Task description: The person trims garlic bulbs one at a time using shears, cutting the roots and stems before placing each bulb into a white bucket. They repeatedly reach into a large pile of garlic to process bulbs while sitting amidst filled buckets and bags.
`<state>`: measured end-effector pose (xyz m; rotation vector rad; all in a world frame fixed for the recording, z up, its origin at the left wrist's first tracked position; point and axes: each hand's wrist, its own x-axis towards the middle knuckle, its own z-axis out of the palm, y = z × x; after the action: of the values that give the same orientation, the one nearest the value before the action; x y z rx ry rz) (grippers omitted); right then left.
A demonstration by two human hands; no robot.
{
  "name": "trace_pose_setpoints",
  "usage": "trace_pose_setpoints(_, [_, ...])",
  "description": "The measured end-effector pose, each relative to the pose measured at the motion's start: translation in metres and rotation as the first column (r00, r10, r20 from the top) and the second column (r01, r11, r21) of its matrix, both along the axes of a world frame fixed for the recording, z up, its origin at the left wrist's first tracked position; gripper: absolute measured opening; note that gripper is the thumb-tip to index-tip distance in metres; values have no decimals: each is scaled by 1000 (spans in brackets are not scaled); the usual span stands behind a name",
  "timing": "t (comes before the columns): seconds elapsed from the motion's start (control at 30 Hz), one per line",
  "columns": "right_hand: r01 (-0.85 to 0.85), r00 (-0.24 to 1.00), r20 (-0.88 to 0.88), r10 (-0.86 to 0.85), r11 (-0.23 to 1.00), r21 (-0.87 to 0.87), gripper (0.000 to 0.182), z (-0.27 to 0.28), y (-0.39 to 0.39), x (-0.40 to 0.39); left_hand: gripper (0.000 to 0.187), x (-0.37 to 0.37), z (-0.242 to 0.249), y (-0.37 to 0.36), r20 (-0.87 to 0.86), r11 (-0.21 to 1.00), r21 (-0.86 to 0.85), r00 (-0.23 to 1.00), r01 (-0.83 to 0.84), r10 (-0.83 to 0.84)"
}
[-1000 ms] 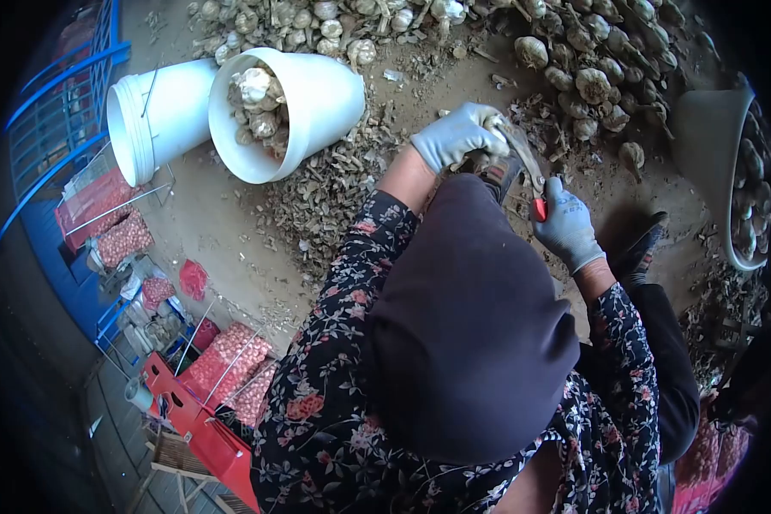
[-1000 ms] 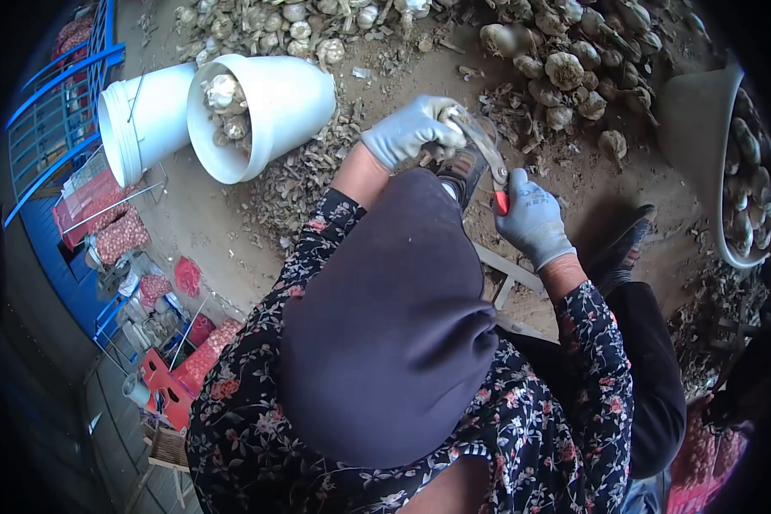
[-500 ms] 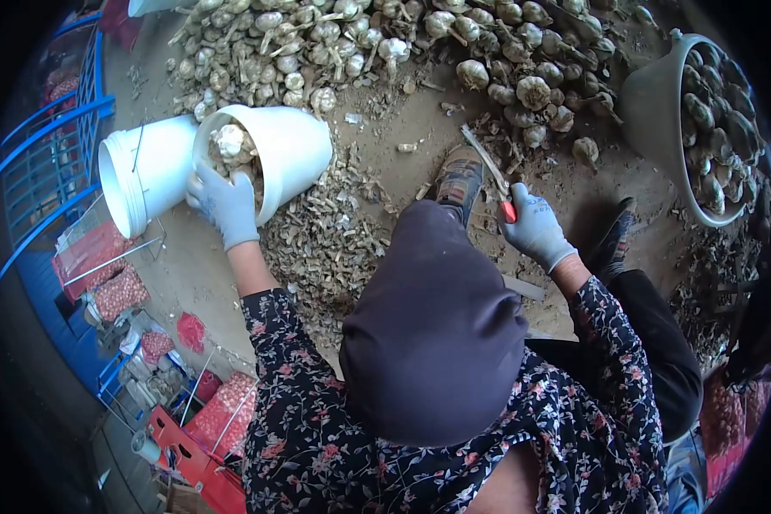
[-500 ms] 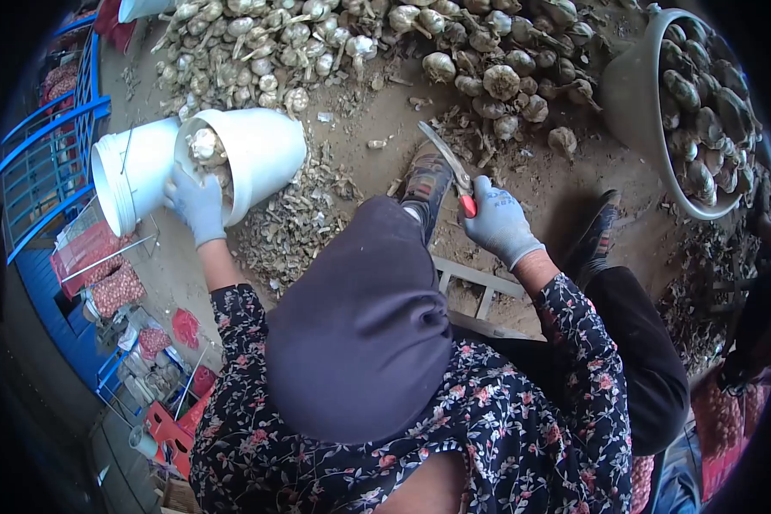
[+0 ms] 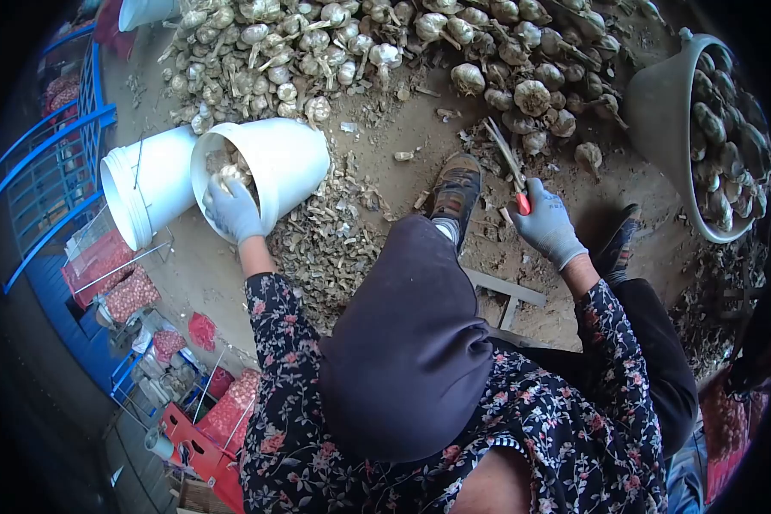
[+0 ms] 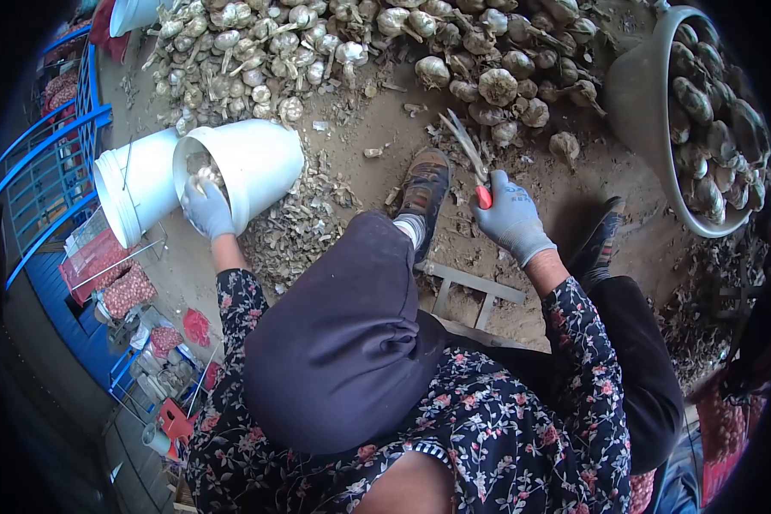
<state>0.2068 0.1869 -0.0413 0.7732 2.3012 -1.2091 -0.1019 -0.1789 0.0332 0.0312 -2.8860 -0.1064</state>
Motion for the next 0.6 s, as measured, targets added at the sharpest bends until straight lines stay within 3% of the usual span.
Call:
trace_pose_setpoints(0.03, [-13,1000,-8,13,1000,-6,33,1,0,0,38,9,5,0,21,945,-310,993,-101,113])
trace_pose_setpoints(0.07, [-12,1000,-10,12,1000,-6,33,1,-1,-1,38,13,9,1,19,945,-310,994,-101,112])
trace_pose_setpoints(0.13, [-44,998,37,44,999,-2,33,1,-2,-3,38,10,12,11,-287,845,-513,958,-153,0])
trace_pose_setpoints(0.17, [-33,999,37,33,999,7,33,-2,-3,-4,35,0,12,28,-187,949,-277,961,149,-205])
trace_pose_setpoints(0.2, [-24,999,43,24,1000,-5,33,-7,-5,-3,33,-14,12,51,-144,906,7,897,423,-418])
trace_pose_setpoints(0.23, [-17,999,50,18,1000,-18,33,-9,-8,-4,33,-9,-1,87,67,860,401,927,314,-370])
trace_pose_setpoints(0.27, [-2,998,57,4,1000,-28,31,-6,-9,-7,33,0,-23,133,283,706,703,878,84,-386])
trace_pose_setpoints(0.3, [1,998,60,0,1000,-23,31,-5,-10,-9,35,-4,-34,182,221,815,316,797,486,-562])
trace_pose_setpoints(0.33, [0,998,57,3,999,-41,31,-6,-10,-9,40,-8,-56,211,262,775,217,729,594,-632])
trace_pose_setpoints(0.4, [0,999,46,2,998,-57,29,-5,-10,-10,44,-14,-101,257,555,826,-4,688,564,-467])
trace_pose_setpoints(0.43, [5,998,63,-2,999,-53,29,-5,-10,-10,45,-11,-106,274,612,864,-76,707,498,-353])
trace_pose_setpoints(0.5, [24,998,59,-20,998,-61,28,-8,-11,-18,42,-28,-129,275,551,890,-134,780,435,-298])
trace_pose_setpoints(0.6, [17,1000,8,-17,999,-36,29,-12,-14,-25,33,-50,-147,253,583,859,47,684,509,-438])
